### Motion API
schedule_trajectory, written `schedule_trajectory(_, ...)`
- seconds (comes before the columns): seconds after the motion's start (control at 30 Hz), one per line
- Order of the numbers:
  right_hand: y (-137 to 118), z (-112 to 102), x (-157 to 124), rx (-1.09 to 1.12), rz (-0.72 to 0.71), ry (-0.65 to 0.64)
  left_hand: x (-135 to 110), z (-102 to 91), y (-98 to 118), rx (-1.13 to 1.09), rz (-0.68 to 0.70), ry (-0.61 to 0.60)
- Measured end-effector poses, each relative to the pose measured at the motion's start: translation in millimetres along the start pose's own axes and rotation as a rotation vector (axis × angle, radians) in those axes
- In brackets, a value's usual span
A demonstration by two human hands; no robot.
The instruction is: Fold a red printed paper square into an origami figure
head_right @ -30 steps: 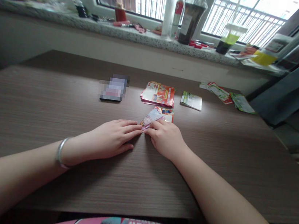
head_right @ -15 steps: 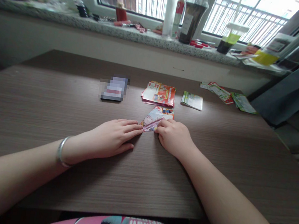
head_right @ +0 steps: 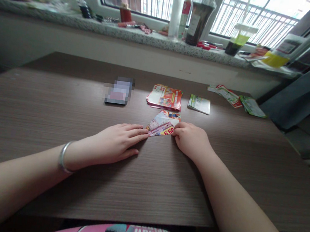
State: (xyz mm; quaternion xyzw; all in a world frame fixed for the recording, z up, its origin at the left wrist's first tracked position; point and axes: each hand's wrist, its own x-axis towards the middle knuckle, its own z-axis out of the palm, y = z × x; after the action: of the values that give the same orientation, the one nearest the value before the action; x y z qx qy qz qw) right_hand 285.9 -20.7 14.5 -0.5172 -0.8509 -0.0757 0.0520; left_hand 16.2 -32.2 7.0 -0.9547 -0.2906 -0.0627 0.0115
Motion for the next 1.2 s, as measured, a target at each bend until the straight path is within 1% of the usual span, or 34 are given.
schedule_trajectory(0.37, 6.7, 0.1, -0.7, -0.025, 0.085, -0.037, -1.1, 1.1, -1.7, -0.003, -0.005, -0.012)
schedule_trajectory(0.5, 13.4, 1.5, -1.5, -0.017, 0.121, -0.035, -1.4, 1.9, -2.0, -0.005, -0.004, -0.011)
schedule_trajectory(0.63, 20.3, 2.1, -2.5, -0.019, 0.122, -0.042, -0.9, 2.6, -4.5, -0.020, 0.007, -0.010)
schedule_trajectory(0.73, 22.3, 3.8, -2.7, -0.055, 0.135, -0.012, 0.1, 2.8, -7.4, -0.040, 0.013, -0.007)
schedule_trajectory(0.8, 21.7, 6.1, -2.1, -0.039, 0.147, 0.046, 1.4, 2.8, -9.2, -0.053, 0.019, -0.005)
schedule_trajectory(0.83, 20.7, 7.4, -1.6, -0.004, 0.134, 0.082, 2.1, 2.8, -9.8, -0.058, 0.024, -0.003)
schedule_trajectory(0.9, 16.5, 9.7, -0.5, 0.105, 0.051, 0.154, 3.5, 2.5, -10.5, -0.064, 0.032, 0.005)
schedule_trajectory(0.97, 9.8, 11.1, 0.3, 0.209, -0.122, 0.170, 4.8, 2.0, -10.5, -0.069, 0.038, 0.013)
schedule_trajectory(1.0, 5.9, 11.5, 0.5, 0.244, -0.190, 0.148, 5.3, 1.7, -10.3, -0.072, 0.042, 0.016)
schedule_trajectory(1.1, -5.3, 12.4, 1.4, 0.295, -0.328, 0.103, 6.3, 0.7, -9.6, -0.075, 0.048, 0.027)
schedule_trajectory(1.13, -8.0, 13.0, 1.9, 0.297, -0.363, 0.089, 6.6, 0.5, -9.5, -0.076, 0.049, 0.031)
schedule_trajectory(1.2, -11.3, 14.7, 3.4, 0.290, -0.387, 0.094, 7.1, 0.3, -9.6, -0.082, 0.052, 0.042)
